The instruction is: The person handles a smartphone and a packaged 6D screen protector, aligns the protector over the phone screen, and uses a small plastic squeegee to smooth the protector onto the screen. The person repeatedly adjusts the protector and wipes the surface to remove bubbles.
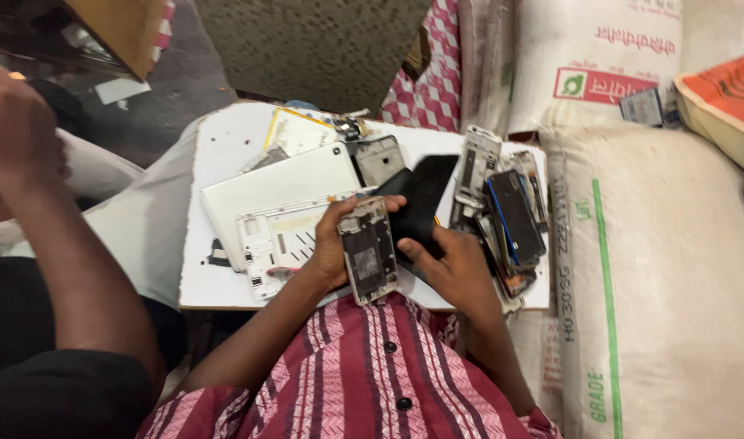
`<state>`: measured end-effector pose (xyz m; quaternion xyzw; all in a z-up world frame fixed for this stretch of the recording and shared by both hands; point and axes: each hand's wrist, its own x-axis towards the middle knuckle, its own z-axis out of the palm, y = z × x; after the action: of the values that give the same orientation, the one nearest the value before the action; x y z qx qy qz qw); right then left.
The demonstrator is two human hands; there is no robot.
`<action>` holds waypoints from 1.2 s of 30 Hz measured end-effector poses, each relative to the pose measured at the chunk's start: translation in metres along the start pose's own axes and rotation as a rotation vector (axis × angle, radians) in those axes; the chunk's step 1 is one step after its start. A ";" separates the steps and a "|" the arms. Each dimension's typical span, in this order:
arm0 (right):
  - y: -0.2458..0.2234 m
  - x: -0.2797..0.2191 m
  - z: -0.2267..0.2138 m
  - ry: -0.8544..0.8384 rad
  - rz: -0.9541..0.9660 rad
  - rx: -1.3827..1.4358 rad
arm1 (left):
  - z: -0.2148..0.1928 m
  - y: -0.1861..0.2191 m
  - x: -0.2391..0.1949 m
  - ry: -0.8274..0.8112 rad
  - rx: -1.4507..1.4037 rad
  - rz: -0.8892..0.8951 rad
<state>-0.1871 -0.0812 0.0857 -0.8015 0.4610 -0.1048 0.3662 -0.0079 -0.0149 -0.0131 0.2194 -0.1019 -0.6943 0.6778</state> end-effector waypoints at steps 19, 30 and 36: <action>-0.058 0.010 -0.013 0.133 -0.320 0.162 | 0.000 0.001 -0.003 -0.020 -0.132 -0.014; -0.127 0.124 0.030 -0.362 -0.396 0.398 | -0.001 -0.002 -0.004 0.165 -0.239 -0.092; -0.165 0.173 0.072 -0.579 -0.274 0.575 | 0.000 0.002 -0.004 0.114 -0.258 -0.110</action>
<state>0.0542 -0.1366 0.1175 -0.7170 0.1806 -0.0472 0.6716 -0.0063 -0.0113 -0.0112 0.1750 0.0390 -0.7240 0.6661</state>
